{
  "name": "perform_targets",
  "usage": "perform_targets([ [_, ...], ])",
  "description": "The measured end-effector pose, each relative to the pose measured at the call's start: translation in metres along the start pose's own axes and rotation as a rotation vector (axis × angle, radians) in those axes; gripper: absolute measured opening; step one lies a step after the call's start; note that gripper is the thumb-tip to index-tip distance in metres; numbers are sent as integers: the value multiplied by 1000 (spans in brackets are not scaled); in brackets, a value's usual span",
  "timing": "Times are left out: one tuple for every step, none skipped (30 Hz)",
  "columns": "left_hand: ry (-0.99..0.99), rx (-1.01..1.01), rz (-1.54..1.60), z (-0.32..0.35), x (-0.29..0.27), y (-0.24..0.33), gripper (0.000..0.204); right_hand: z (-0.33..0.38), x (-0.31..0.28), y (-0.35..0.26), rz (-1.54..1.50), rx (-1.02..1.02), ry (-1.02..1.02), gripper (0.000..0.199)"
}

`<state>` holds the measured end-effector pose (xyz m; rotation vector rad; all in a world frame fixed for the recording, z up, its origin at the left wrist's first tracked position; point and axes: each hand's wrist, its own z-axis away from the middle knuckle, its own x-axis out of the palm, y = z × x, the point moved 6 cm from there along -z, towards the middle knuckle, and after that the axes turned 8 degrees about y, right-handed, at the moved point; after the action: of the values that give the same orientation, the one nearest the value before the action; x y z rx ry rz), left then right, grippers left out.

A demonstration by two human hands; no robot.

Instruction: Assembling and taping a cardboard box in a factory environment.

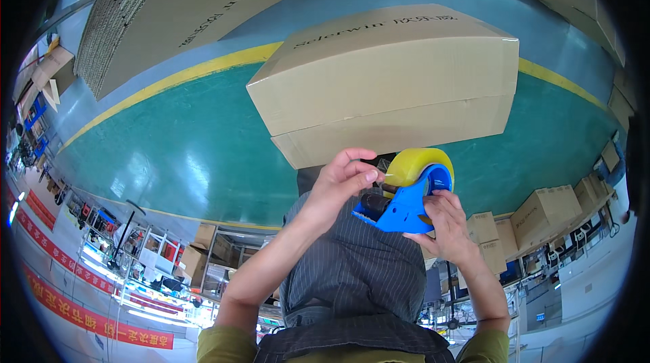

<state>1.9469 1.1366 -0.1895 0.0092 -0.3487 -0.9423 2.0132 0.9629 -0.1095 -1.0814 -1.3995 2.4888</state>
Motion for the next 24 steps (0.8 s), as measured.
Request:
perform_targets([
  [44,122,-13,3,6,4,32,0,0,0,-1,-1,0,60],
  [43,122,-13,1,5,4,32,1,-1,1,5,-1,12,59],
  [54,167,-22,-1,4,7,31,1,-2,1,11,0,25,59],
  [66,213,-31,-3,3,9,31,2,-2,0,12,1,25,59],
  [4,205,-67,-4,3,8,30,2,-2,-1,-8,2,26,59],
  [4,204,-66,-4,3,8,30,3,-2,-1,-27,3,27,59],
  [-3,178,-59,-3,5,7,30,4,-2,-1,-27,4,26,59],
  [-9,152,-52,-3,6,6,30,4,-2,-1,-16,-8,33,59],
  [54,151,-42,-6,2,6,29,4,-3,-1,-6,-20,40,59],
  [54,151,-42,-7,-2,3,29,4,-4,-1,-7,-20,40,59],
  [85,39,-8,-9,-8,-6,28,4,-5,-2,9,-6,20,59],
  [116,-73,27,-10,-14,-13,28,5,-6,-1,25,7,0,59],
  [19,-161,22,-7,-10,-19,29,5,-6,0,24,6,-1,59],
  [-75,-274,-7,-1,-2,-19,33,8,-5,1,19,-2,-7,58],
  [-84,-268,-54,3,5,-19,33,9,-5,1,14,-10,-13,58],
  [-93,-261,-100,6,10,-22,33,11,-4,1,13,-8,-14,58],
  [-93,-260,-100,5,10,-21,33,11,-4,2,9,-5,-11,58],
  [-99,-175,-159,3,11,-17,30,11,-4,2,5,-2,-8,58],
  [-106,-90,-219,1,11,-12,28,11,-4,2,6,-3,-8,58],
  [-106,-91,-219,1,12,-10,28,11,-4,3,10,6,-8,58],
  [-124,-96,-224,2,15,-7,23,11,-3,3,15,16,-8,58],
  [-142,-102,-228,2,17,-6,19,12,-3,4,15,17,-9,58],
  [-141,-101,-229,0,15,-11,19,12,-3,4,4,18,9,58],
  [-148,-112,-51,-3,15,-18,15,12,-4,5,-8,19,28,59],
])
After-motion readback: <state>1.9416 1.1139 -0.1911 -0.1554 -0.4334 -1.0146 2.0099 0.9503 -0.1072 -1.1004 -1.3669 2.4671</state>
